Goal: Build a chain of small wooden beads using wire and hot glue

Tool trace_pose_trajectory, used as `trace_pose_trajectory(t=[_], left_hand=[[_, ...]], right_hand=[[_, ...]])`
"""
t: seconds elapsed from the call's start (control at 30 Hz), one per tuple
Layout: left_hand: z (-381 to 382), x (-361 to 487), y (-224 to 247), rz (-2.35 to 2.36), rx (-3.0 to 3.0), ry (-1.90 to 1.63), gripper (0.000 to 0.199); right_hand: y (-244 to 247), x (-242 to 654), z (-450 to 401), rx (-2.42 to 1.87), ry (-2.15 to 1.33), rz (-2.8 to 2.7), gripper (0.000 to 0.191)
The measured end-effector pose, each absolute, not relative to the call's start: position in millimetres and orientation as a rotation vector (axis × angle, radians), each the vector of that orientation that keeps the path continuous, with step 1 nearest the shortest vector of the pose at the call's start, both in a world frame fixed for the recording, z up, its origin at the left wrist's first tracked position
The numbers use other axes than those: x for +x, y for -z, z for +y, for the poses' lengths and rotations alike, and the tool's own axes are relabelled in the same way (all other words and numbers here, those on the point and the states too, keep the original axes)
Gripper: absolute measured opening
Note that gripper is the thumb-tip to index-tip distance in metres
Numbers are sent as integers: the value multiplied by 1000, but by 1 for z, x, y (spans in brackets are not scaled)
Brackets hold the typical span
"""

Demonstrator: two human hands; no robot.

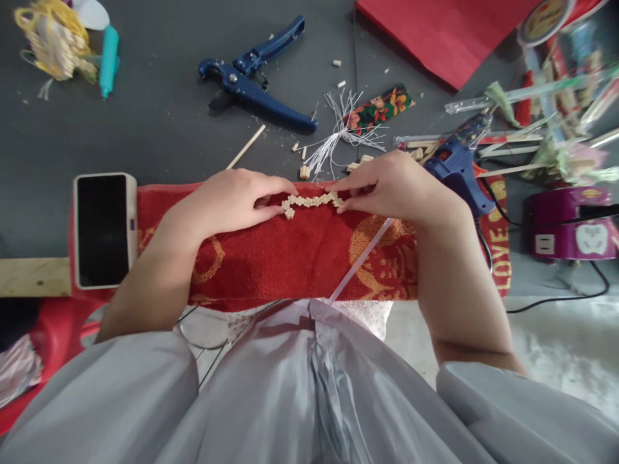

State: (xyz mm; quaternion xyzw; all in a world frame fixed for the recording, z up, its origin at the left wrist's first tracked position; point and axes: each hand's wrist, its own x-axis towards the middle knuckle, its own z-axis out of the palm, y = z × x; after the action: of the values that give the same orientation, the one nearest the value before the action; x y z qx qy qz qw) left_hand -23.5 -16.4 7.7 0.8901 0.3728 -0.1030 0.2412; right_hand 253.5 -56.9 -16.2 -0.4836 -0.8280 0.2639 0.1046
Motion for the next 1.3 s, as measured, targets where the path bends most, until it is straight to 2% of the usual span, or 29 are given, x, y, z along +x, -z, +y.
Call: trace_pose_trajectory(t=[1.3], left_hand=[[-17,-23,-8,1047,2451,297,44]], right_hand=[[14,256,-57,-1429,-832,-2404,33]])
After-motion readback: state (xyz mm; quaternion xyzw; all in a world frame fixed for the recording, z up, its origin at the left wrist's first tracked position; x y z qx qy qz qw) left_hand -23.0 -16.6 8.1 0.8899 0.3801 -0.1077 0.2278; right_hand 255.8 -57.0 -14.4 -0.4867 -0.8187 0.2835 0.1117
